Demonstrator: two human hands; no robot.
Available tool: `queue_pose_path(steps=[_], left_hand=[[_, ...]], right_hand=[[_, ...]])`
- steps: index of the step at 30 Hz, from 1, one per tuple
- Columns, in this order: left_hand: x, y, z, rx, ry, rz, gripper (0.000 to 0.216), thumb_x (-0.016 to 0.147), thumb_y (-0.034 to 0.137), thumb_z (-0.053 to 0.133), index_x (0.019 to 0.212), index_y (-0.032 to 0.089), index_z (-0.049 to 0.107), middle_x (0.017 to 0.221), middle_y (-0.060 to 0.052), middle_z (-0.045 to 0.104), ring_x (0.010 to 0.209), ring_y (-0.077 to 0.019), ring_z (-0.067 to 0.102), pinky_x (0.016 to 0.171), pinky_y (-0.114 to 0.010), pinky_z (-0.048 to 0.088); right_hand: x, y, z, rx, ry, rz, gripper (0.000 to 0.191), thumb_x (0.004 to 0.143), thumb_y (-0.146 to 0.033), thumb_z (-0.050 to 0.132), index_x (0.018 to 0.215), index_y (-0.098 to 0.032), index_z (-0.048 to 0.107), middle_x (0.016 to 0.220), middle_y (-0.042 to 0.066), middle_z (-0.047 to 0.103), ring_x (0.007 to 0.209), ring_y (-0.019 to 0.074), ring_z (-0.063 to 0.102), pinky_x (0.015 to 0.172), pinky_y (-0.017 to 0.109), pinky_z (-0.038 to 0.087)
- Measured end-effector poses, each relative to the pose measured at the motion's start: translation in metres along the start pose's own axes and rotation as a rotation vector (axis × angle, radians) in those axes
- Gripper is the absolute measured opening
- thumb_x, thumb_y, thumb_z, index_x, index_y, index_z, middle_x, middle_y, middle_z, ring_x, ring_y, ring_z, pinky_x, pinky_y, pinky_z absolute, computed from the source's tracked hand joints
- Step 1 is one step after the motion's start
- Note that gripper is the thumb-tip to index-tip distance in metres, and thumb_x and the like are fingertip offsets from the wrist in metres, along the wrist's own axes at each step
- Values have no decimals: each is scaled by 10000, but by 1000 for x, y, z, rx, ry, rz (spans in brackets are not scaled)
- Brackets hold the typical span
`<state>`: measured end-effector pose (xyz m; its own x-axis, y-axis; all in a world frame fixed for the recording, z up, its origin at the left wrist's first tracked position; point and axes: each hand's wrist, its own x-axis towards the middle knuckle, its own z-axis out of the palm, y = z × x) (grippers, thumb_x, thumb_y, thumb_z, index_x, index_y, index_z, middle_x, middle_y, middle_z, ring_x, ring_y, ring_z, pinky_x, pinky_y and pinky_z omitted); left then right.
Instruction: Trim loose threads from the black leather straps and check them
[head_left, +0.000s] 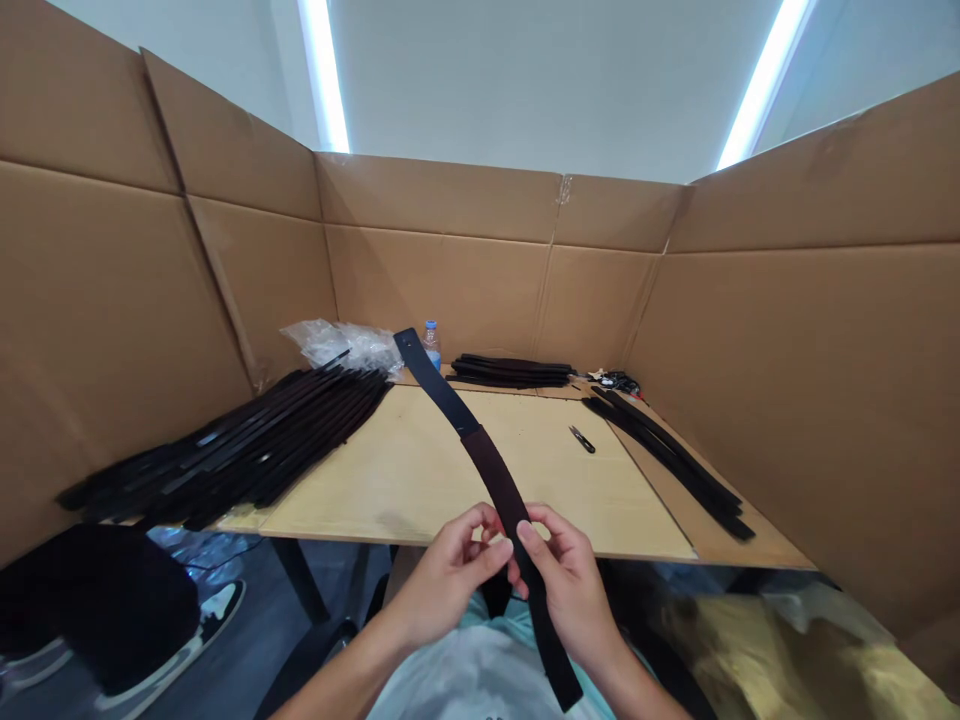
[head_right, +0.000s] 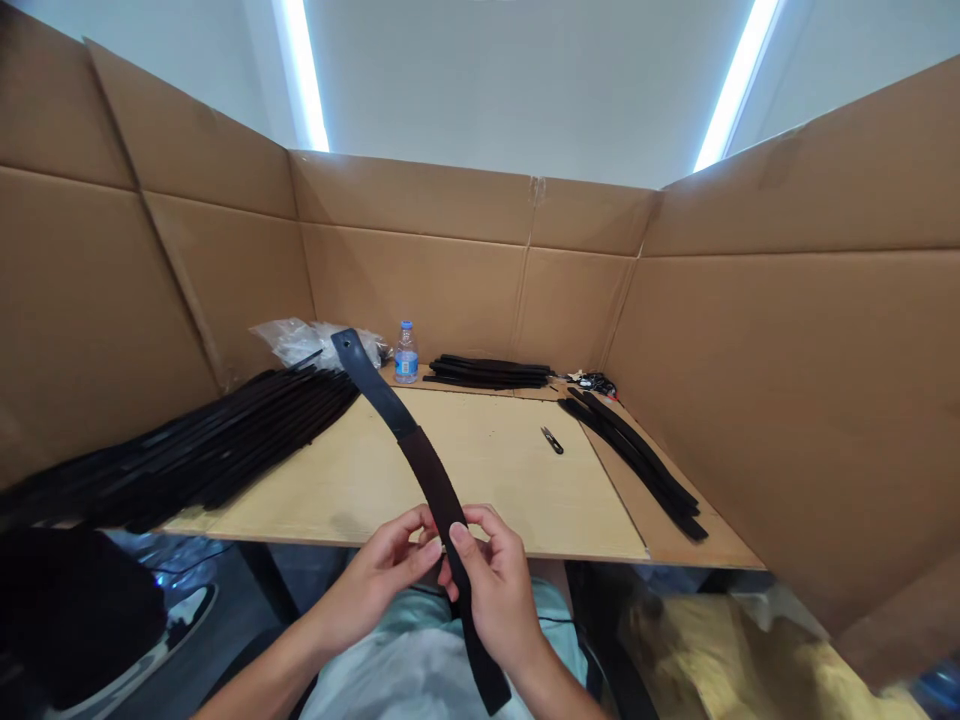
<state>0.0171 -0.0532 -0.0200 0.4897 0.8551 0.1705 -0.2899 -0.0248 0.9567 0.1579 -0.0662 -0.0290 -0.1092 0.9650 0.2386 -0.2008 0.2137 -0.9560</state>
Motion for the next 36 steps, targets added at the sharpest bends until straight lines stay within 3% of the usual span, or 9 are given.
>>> queue_pose_path(steps=[4,9,14,19,27,31,36], left_hand=[[1,3,1,8,7,-43,310,707,368,778,822,129,616,637,8,595,561,-144,604,571,-267,505],[0,1,-3,-5,3,-58,297,705,381,771,718,117,635,533,-6,606,497,-174,628,512,-258,464],[0,-1,-5,-1,52,-49,306,699,379,778,699,110,633,503,0,578,486,-175,622,496,-253,453],[0,-5,-5,19,124,-32,323,689,412,782,738,116,662,492,5,580,491,-178,620,487,-259,466],[-2,-10,4,-38,179,-35,327,706,399,775,710,120,605,541,-26,643,498,-169,627,501,-258,483],[-1,-9,10,-82,148,-24,338,731,399,751,675,157,522,514,-23,656,453,-184,638,512,-291,516],[-3,-4,9,-82,125,1,303,771,400,711,717,156,539,510,-34,670,459,-219,664,506,-316,530]], right_hand=[[-3,0,1,5,-19,39,321,836,-469,636,899,-155,615,670,1,619,466,73,511,422,171,406],[-4,-4,0,-9,-56,96,386,854,-542,575,938,-165,578,522,-27,594,389,88,515,382,167,388],[-4,-5,-3,101,-106,162,406,873,-559,536,965,-165,569,580,2,634,395,87,512,382,167,360],[-2,-3,-3,194,-148,231,394,832,-518,623,789,-127,619,570,-5,583,405,55,453,402,166,321],[-2,-6,0,141,-48,252,481,780,-573,643,625,-129,541,483,-29,503,354,35,365,348,159,249],[-3,-6,1,60,-11,227,522,775,-615,616,599,-131,536,456,-35,483,334,35,353,334,161,235],[-3,-5,3,139,-15,223,496,788,-590,621,623,-124,585,490,-6,547,366,60,429,360,172,297]])
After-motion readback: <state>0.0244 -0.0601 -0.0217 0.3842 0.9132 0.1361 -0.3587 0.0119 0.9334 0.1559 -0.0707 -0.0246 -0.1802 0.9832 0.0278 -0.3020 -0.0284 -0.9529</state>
